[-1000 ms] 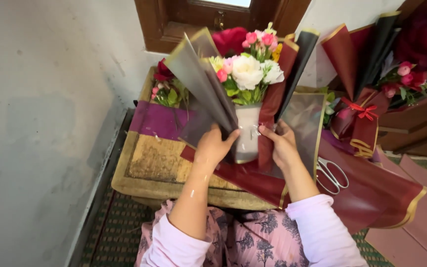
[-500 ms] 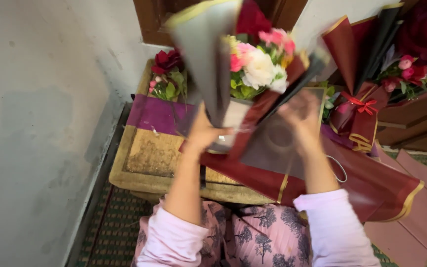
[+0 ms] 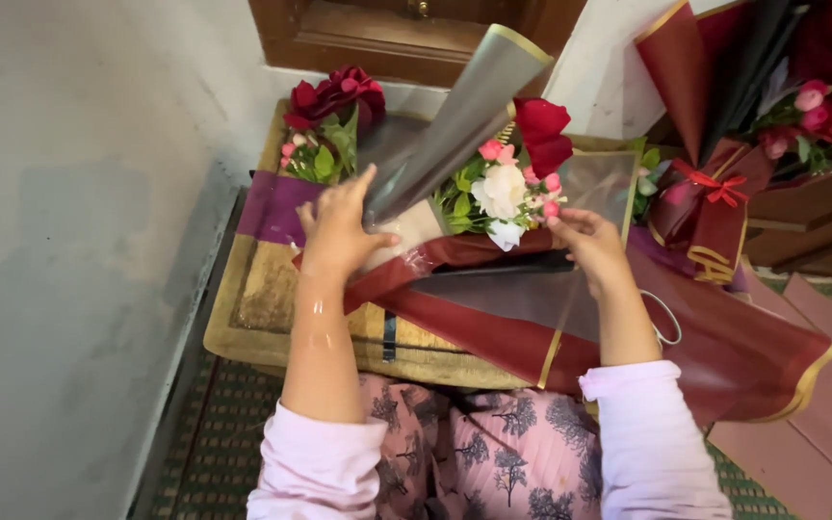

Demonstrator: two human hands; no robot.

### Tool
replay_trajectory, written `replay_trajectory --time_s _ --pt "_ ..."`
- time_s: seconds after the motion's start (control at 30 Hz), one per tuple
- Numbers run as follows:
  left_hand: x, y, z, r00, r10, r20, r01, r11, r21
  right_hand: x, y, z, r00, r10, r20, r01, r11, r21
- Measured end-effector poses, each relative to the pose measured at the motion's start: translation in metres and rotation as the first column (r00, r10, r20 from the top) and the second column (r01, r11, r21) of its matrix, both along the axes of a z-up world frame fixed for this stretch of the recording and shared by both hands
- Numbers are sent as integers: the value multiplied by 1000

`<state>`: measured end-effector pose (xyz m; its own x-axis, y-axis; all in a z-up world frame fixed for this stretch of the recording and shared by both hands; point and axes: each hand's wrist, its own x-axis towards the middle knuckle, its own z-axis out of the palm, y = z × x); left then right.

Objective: The person is assembling and wrapping a floral bouquet using various flowers and decorative paper.

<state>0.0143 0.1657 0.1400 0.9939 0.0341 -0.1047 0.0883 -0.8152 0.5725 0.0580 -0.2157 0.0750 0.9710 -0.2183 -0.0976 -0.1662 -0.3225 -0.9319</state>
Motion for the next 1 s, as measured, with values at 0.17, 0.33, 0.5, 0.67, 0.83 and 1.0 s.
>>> replay_trajectory --time_s 0.17,0.33,0.5,0.67,0.83,1.0 --pt "-29 -32 13 925 -60 375 -44 964 261 -8 -12 -16 998 -54 -19 54 999 -8" --pt "-26 -72 -19 875 -212 435 86 953 291 -4 -9 -33 992 36 -122 -50 992 -117" --pt "-18 -78 -19 957 -206 203 127 930 345 -24 -3 -1 988 127 -83 -132 990 -57" --pt "-17 -72 -22 974 -183 130 140 948 286 -15 -10 -10 990 140 -18 -140 990 -21" --pt "-16 -72 -20 974 -184 129 147 956 255 -9 -15 -15 986 153 67 -154 988 13" --pt "-20 -77 -15 964 -212 158 155 938 311 -19 -8 6 965 155 213 -153 988 -23"
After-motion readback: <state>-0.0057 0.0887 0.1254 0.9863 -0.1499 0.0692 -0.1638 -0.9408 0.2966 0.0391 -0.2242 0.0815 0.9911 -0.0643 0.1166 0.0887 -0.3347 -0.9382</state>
